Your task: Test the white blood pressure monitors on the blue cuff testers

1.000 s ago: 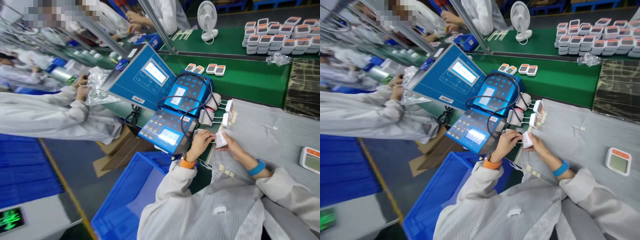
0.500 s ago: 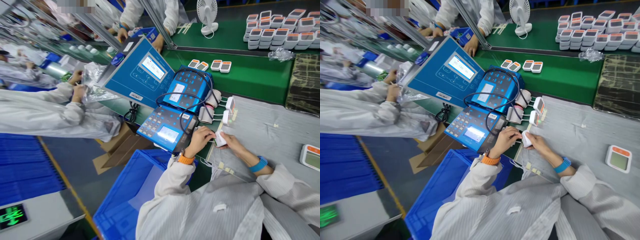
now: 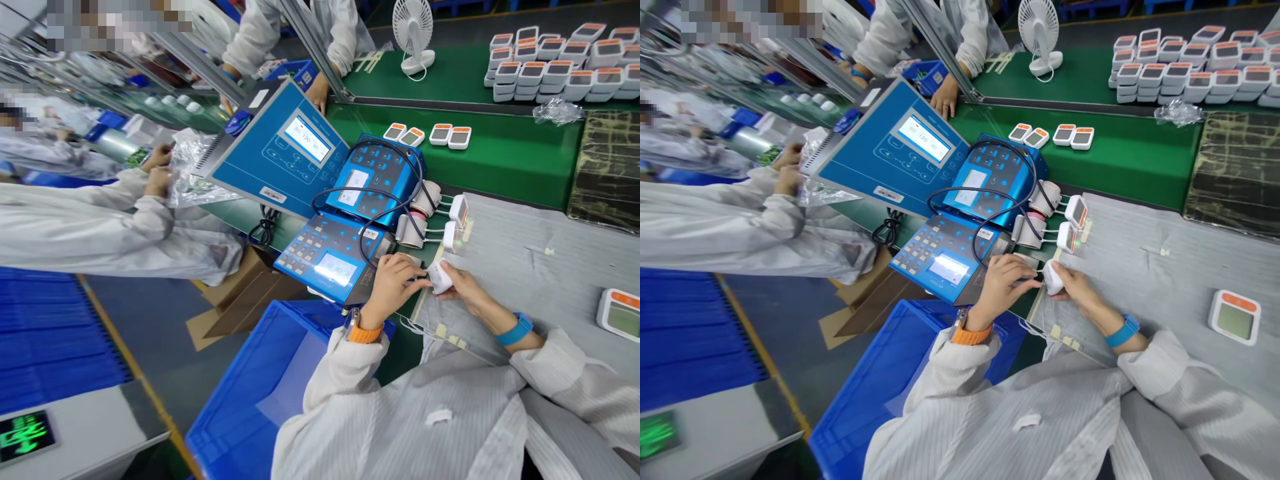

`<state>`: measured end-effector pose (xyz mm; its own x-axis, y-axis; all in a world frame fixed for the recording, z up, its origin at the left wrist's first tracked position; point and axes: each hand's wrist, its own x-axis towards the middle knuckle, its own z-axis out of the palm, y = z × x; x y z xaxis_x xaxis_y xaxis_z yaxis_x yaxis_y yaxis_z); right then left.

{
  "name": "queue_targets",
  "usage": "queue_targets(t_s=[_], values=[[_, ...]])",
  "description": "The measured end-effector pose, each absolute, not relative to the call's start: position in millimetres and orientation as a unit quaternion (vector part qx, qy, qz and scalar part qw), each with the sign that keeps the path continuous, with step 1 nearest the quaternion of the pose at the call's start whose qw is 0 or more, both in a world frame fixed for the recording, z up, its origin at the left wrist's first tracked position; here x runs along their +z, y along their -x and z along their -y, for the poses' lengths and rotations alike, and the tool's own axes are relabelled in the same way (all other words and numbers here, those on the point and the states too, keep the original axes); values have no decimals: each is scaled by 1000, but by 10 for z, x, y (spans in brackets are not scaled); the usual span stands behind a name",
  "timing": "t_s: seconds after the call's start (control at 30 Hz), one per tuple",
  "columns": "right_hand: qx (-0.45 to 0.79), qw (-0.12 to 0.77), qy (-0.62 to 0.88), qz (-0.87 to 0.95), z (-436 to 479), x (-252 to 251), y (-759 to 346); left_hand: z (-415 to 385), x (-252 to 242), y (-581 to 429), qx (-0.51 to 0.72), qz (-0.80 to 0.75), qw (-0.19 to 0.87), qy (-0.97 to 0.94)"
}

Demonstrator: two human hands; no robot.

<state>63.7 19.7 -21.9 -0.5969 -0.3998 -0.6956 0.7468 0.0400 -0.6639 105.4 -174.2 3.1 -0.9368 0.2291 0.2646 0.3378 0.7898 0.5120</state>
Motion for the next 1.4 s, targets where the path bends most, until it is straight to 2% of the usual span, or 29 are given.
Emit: queue_targets(t_s=[0.13,0.6,0.93,1.1,1.27,1.4], values=[[-683,410,-160,-583,-175,-252,-664,1707,-6,-1140,-241,957,63,149],[-676,373,-151,-618,-65,-275,-675,1652,-206,-1148,-288,942,127,115],[-655,345,-81,-667,74,-353,-760,1801,-234,-1087,-265,940,110,184],[-567,250,-17,-785,5,-367,-806,1794,-155,-1001,-199,963,55,176],[-497,237,105,-829,-467,-392,-536,1790,-54,-858,-176,969,-15,174],[-496,158,119,-846,-671,-485,-96,1764,0,-779,-154,967,-66,194]])
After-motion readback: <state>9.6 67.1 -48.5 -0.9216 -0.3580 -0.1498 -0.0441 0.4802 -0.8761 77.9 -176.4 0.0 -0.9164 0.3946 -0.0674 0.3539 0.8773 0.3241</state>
